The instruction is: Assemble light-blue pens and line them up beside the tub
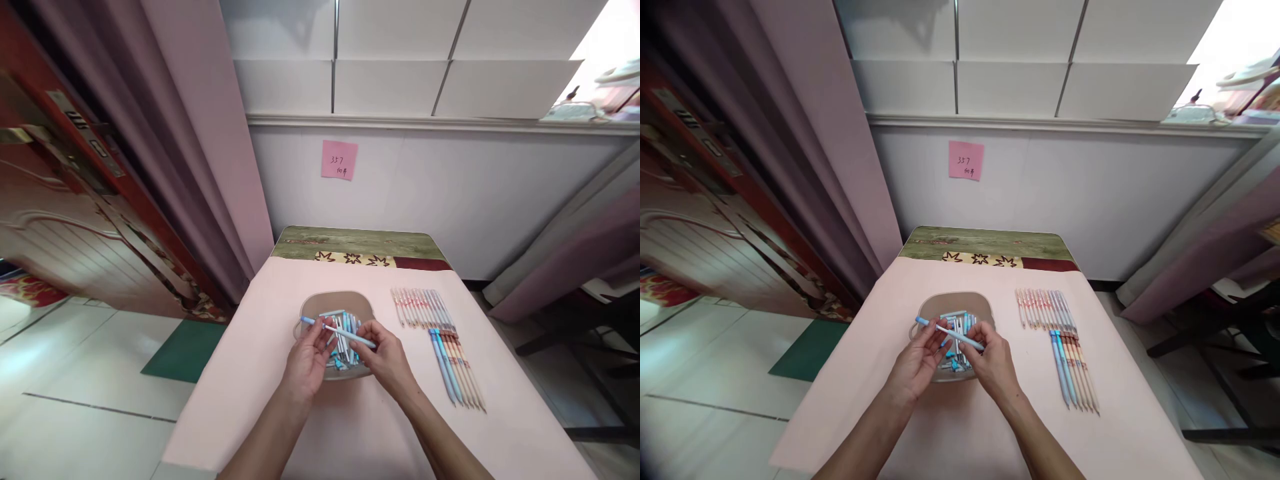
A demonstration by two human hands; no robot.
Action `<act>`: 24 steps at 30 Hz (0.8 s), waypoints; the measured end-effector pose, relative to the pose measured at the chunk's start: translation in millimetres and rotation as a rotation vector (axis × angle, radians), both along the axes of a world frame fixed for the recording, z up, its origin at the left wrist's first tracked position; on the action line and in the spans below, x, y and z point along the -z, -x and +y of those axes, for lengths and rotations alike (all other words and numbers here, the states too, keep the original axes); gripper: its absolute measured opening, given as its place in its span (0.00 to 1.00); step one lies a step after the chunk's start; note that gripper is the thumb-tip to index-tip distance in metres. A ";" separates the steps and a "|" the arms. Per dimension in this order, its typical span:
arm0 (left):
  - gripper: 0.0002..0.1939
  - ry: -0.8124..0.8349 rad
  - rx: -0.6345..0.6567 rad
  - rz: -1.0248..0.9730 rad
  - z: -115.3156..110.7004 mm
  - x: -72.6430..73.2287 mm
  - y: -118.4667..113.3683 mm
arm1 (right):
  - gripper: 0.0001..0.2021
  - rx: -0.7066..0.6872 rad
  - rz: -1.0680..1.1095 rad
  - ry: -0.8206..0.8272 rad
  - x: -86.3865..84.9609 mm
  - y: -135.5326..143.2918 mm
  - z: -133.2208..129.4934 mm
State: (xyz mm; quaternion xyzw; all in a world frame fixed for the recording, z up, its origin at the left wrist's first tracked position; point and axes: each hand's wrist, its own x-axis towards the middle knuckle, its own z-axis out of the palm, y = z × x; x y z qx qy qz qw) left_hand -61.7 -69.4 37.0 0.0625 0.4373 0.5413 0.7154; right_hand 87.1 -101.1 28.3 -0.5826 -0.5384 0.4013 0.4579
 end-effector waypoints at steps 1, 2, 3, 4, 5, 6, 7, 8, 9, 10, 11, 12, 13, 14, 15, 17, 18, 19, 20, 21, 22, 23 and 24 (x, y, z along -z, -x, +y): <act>0.01 0.014 -0.010 -0.019 1.0 -0.4 1.4 | 0.12 -0.005 -0.004 0.005 -0.2 -3.9 -0.7; 0.01 0.027 -0.017 -0.036 1.9 -0.5 3.3 | 0.13 -0.006 -0.011 0.009 -0.4 -8.3 -1.6; 0.01 0.040 -0.023 -0.047 2.8 -0.3 5.5 | 0.14 -0.001 -0.024 0.009 -0.7 -13.0 -2.6; 0.01 0.049 -0.027 -0.055 3.6 0.2 8.1 | 0.14 0.008 -0.041 0.008 -1.4 -17.8 -3.6; 0.01 0.055 -0.031 -0.060 4.3 0.8 10.6 | 0.15 0.027 -0.072 0.007 -2.4 -22.2 -4.6; 0.01 0.057 -0.036 -0.064 4.9 1.3 13.0 | 0.16 0.053 -0.128 0.006 -3.8 -25.8 -5.3; 0.01 0.058 -0.041 -0.068 5.4 1.6 14.9 | 0.16 0.087 -0.217 0.002 -5.5 -28.1 -5.3; 0.01 0.059 -0.045 -0.074 5.8 1.7 16.3 | 0.16 0.124 -0.335 -0.007 -7.3 -28.9 -4.4; 0.02 0.061 -0.047 -0.080 6.0 1.3 17.1 | 0.16 0.154 -0.473 -0.022 -8.7 -28.0 -2.5; 0.02 0.064 -0.045 -0.087 6.1 0.5 17.2 | 0.15 0.172 -0.617 -0.034 -9.5 -25.4 0.8; 0.02 0.069 -0.038 -0.092 6.0 -0.5 16.9 | 0.15 0.171 -0.753 -0.044 -9.4 -21.5 5.3; 0.02 0.072 -0.028 -0.098 5.7 -1.8 16.3 | 0.14 0.148 -0.867 -0.044 -8.3 -16.5 10.9; 0.03 0.074 -0.017 -0.103 5.1 -3.3 15.7 | 0.14 0.119 -0.962 -0.030 -6.2 -11.1 17.3; 0.03 0.076 -0.006 -0.108 4.4 -4.8 15.3 | 0.15 0.079 -1.046 -0.019 -3.4 -5.8 24.0; 0.03 0.077 0.004 -0.114 3.6 -6.3 15.5 | 0.15 0.034 -1.114 -0.009 -0.1 -1.0 30.6; 0.03 0.082 0.010 -0.120 2.0 -9.4 17.5 | 0.14 -0.049 -1.197 0.019 6.1 6.1 41.6; 0.02 0.088 0.006 -0.120 1.5 -10.8 19.2 | 0.14 -0.078 -1.215 0.031 8.6 8.2 45.5; 0.02 0.096 0.001 -0.118 1.2 -12.2 21.1 | 0.13 -0.099 -1.223 0.040 10.4 9.7 48.2; 0.02 0.103 -0.003 -0.117 1.1 -13.4 23.1 | 0.12 -0.115 -1.226 0.041 11.6 10.7 49.7; 0.02 0.108 -0.006 -0.116 1.2 -14.6 24.8 | 0.11 -0.136 -1.227 0.036 12.5 11.5 50.2; 0.02 0.108 -0.007 -0.115 1.5 -15.6 26.3 | 0.11 -0.168 -1.226 0.029 13.2 12.5 49.9; 0.02 0.105 -0.006 -0.115 1.9 -16.3 27.3 | 0.11 -0.215 -1.222 0.021 14.1 14.0 48.9; 0.02 0.100 -0.006 -0.115 2.3 -16.8 27.9 | 0.10 -0.275 -1.215 0.013 15.2 16.1 47.7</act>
